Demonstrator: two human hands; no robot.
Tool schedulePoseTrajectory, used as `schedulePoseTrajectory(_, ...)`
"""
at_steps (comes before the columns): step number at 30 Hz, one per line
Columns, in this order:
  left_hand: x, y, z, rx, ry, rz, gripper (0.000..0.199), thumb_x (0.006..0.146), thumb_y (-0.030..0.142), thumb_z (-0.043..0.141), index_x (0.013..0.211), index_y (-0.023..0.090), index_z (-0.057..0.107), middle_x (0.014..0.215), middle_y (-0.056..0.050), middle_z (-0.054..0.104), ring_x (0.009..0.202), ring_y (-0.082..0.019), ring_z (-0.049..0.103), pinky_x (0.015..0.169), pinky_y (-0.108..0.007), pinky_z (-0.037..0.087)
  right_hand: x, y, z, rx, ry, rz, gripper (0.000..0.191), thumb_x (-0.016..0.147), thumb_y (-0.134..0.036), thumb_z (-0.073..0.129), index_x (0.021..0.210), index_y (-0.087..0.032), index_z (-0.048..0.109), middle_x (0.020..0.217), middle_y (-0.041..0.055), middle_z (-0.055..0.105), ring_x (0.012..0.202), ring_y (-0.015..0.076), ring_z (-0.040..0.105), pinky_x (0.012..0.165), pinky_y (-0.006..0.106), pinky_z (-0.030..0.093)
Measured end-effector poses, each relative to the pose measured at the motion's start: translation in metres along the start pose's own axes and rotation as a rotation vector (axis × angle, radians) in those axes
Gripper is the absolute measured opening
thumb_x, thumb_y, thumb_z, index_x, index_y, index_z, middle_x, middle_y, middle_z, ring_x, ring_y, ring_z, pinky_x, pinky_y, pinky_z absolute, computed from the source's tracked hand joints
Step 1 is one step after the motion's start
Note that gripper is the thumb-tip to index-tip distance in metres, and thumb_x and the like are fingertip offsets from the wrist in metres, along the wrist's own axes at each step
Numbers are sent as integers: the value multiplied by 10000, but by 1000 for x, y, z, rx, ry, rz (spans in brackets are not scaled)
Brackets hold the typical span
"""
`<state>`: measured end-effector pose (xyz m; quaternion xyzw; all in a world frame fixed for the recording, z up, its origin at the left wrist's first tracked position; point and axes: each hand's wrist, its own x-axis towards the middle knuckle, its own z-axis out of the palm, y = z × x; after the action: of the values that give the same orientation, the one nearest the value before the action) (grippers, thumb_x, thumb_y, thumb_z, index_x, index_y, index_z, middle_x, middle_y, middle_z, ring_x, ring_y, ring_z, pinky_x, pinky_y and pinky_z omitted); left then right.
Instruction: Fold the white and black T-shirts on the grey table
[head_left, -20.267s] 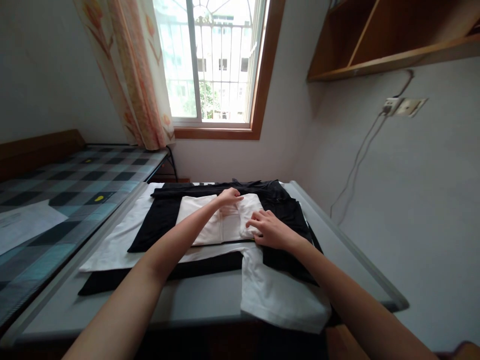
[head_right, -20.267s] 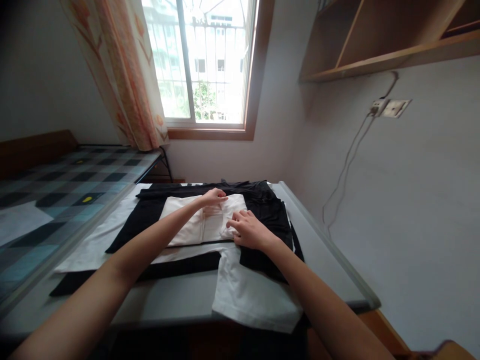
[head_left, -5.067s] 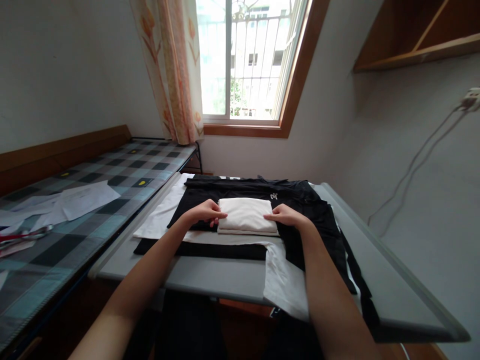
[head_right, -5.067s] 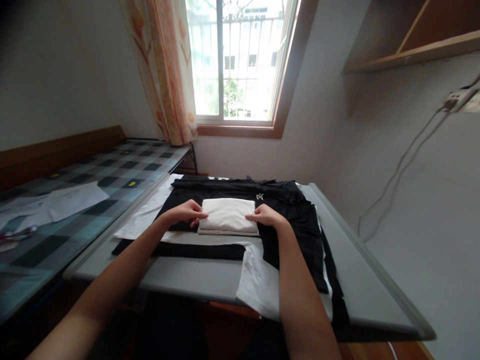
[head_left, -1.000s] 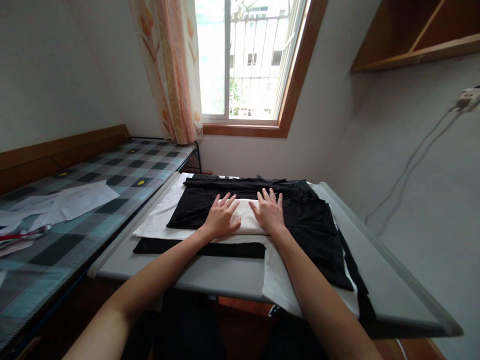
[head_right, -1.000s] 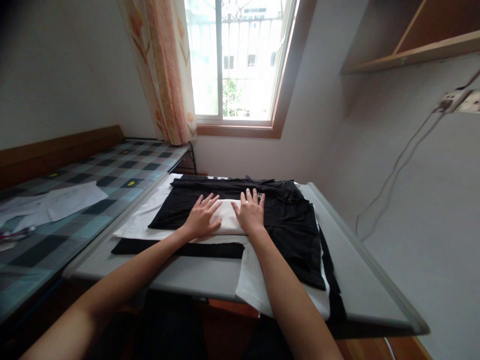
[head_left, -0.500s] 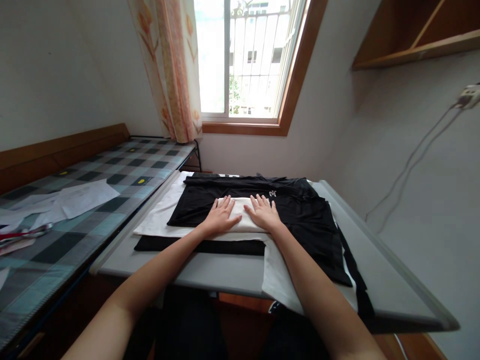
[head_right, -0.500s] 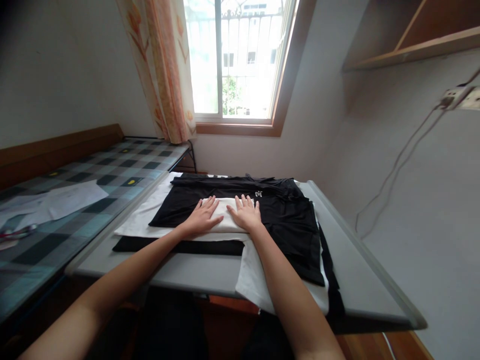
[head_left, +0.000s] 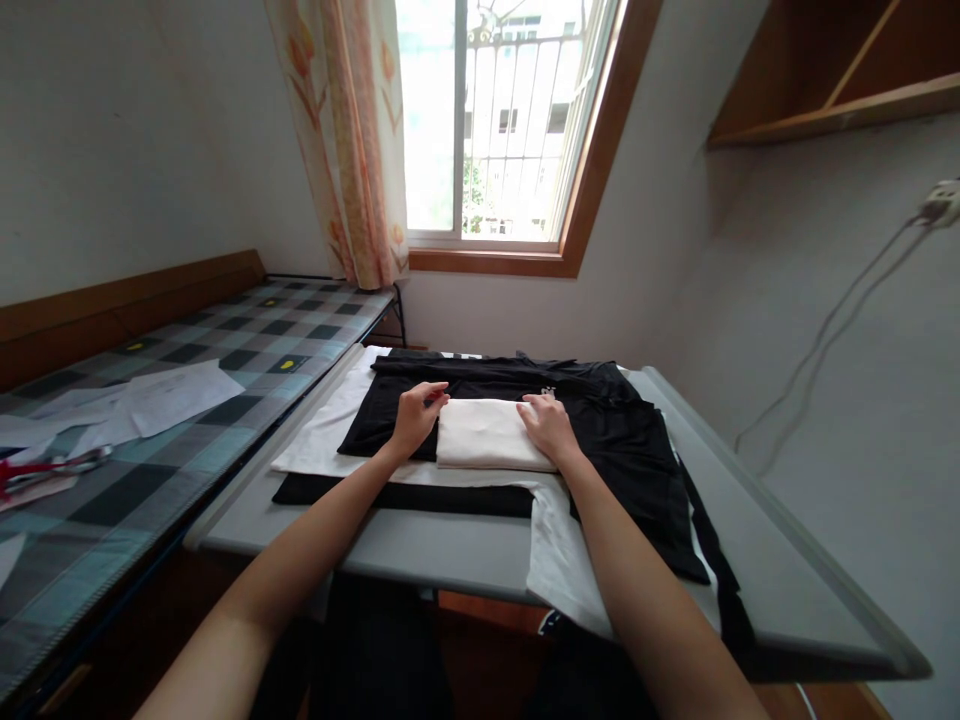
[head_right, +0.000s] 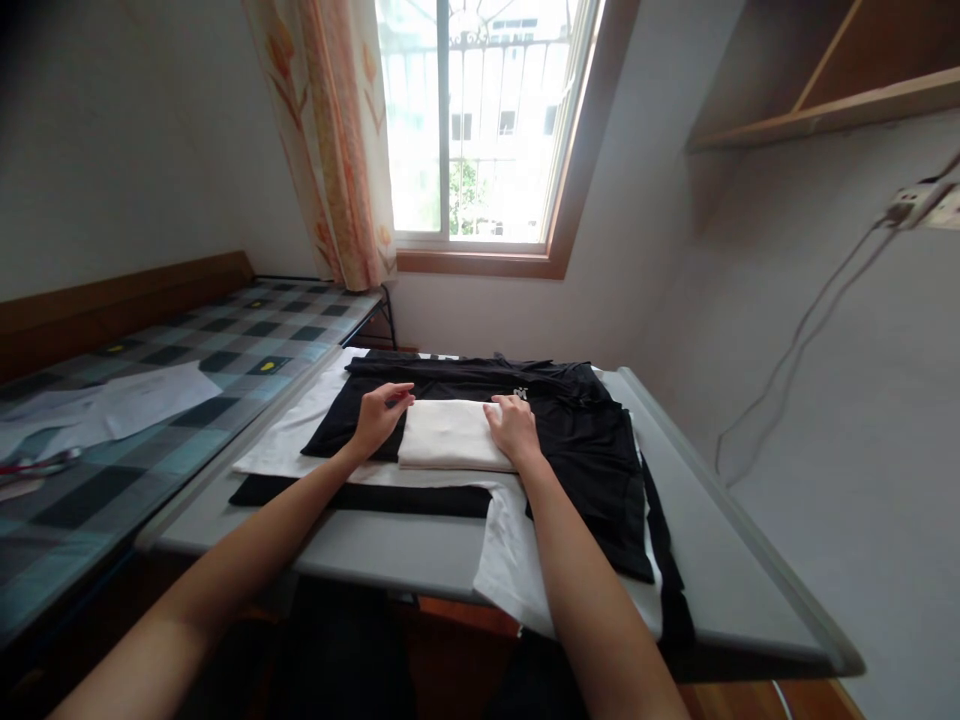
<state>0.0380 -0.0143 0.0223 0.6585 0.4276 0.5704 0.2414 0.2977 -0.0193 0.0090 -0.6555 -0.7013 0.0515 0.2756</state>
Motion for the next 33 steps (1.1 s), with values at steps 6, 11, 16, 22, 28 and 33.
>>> schedulePoseTrajectory(6,1,5,8,-359,-2,-188,331,726,356,757,992,160,730,843,-57,721,686,-192,705,683,-307,532,2,4,5,29,-12,-16,350,918,-344,473,1124,-163,690,1177,115,631,1117,239,532,987,336,373)
schedulePoseTrajectory(11,0,11,8,-535,-40,-310,375,596,303,840,917,140,736,854,-65,727,712,-184,696,734,-340,546,1,4,5,30,-21,-19,312,907,-317,493,1091,-170,698,1159,104,628,1111,227,530,981,322,372)
schedulePoseTrajectory(16,0,15,7,-677,-49,-422,367,563,250,843,898,153,730,834,-41,717,696,-132,655,729,-298,531,0,2,3,42,-28,-11,293,899,-309,508,1076,-182,703,1163,99,624,1108,232,532,968,325,381)
schedulePoseTrajectory(22,1,15,5,-861,-72,-531,412,603,156,800,1001,196,702,804,37,640,652,-50,600,680,-205,494,-1,1,1,32,-43,-8,296,896,-307,512,1093,-185,696,1180,100,612,1111,235,529,965,325,382)
schedulePoseTrajectory(28,1,17,3,-890,-92,-565,364,645,140,703,1006,181,677,797,36,628,626,-51,587,653,-201,478,-1,1,1,21,-55,-11,302,899,-311,509,1106,-189,691,1187,101,603,1105,236,531,961,326,384)
schedulePoseTrajectory(33,2,20,1,-984,-126,-614,335,643,154,604,970,170,674,729,40,592,606,-70,564,616,-211,467,-1,2,1,26,-60,-11,313,900,-318,505,1115,-185,690,1193,106,600,1108,237,531,967,330,384)
